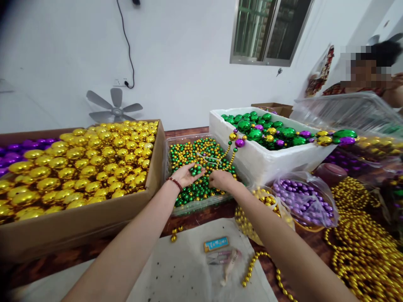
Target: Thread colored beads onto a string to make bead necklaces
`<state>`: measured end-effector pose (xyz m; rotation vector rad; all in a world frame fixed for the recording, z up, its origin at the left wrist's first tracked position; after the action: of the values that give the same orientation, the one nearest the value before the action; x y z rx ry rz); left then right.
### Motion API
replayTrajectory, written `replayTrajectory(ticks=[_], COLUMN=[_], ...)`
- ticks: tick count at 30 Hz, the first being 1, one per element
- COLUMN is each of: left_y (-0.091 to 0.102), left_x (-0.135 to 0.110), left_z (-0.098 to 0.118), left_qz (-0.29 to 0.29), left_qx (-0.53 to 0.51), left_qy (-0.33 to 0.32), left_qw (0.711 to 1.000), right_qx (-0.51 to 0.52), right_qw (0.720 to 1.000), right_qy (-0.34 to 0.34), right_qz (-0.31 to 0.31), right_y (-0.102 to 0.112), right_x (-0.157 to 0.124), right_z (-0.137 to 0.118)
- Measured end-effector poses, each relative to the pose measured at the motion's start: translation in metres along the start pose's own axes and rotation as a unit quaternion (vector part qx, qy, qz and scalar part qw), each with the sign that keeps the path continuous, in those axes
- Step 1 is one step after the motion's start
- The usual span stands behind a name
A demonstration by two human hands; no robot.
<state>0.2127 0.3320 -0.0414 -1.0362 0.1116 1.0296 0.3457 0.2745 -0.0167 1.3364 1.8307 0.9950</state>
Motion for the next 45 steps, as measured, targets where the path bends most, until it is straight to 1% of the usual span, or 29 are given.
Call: replayTrajectory(ticks=[3,5,8,10,13,16,18,20,23,26,31,34,37,41,45], left_y=[0.000,-0.001,-0.001,0.000,0.000,-0.001,-0.002,-0.002,-0.003,0.000,0.001,0.002,0.005,0.005,0.004], left_x=[0.000,0.000,0.000,-0.001,-0.001,0.000,0.001,0.001,0.000,0.000,0.000,-0.001,-0.001,-0.001,-0.001], left_z=[0.000,0.000,0.000,0.000,-0.001,-0.001,-0.001,-0.001,0.000,0.001,-0.001,-0.001,0.002,0.005,0.005], left_qz=[-0.002,-0.005,-0.008,-0.008,-0.007,-0.002,0.004,0.008,0.014,0.025,0.022,0.030,0.044,0.043,0.029], left_qx=[-0.011,-0.015,-0.018,-0.018,-0.020,-0.024,-0.028,-0.031,-0.034,-0.047,-0.068,-0.090,-0.119,-0.141,-0.146], left_qy=[0.002,0.004,0.007,0.008,0.010,0.007,0.003,0.002,0.005,0.005,0.024,0.021,0.007,-0.008,-0.012], left_qw=[1.000,1.000,1.000,1.000,1.000,1.000,1.000,0.999,0.999,0.999,0.997,0.995,0.992,0.989,0.989], right_qx=[-0.093,-0.132,-0.160,-0.160,-0.134,-0.087,-0.057,-0.035,-0.019,-0.015,-0.031,-0.052,-0.065,-0.072,-0.059], right_qw=[0.994,0.987,0.982,0.983,0.990,0.995,0.992,0.988,0.983,0.984,0.995,0.998,0.997,0.992,0.989], right_qy=[-0.026,-0.032,-0.031,-0.027,-0.006,0.038,0.069,0.091,0.100,0.085,0.039,0.004,-0.030,-0.034,-0.026], right_qz=[-0.058,-0.083,-0.095,-0.088,-0.051,0.033,0.089,0.123,0.151,0.159,0.081,0.042,-0.017,-0.097,-0.131], right_y=[-0.008,-0.013,-0.021,-0.020,-0.004,0.023,0.036,0.040,0.038,0.033,0.017,0.010,-0.002,-0.020,-0.030], right_x=[0.001,0.001,0.003,0.004,0.005,0.005,0.008,0.013,0.020,0.017,0.007,0.010,0.015,0.019,0.021], right_z=[-0.012,-0.021,-0.029,-0.029,-0.023,-0.022,-0.029,-0.039,-0.049,-0.045,-0.021,-0.013,-0.008,-0.006,-0.003])
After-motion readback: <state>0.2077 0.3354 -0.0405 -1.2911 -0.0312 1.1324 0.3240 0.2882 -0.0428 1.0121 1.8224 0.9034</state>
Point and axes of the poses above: each hand's wrist, its own x-axis towards the middle knuckle, its own y-axis out of the back of the hand, z = x × y, the point moved 6 cm from there along x, towards the middle knuckle, and after that the axes turned 12 degrees about y, right-handed, at the moved point
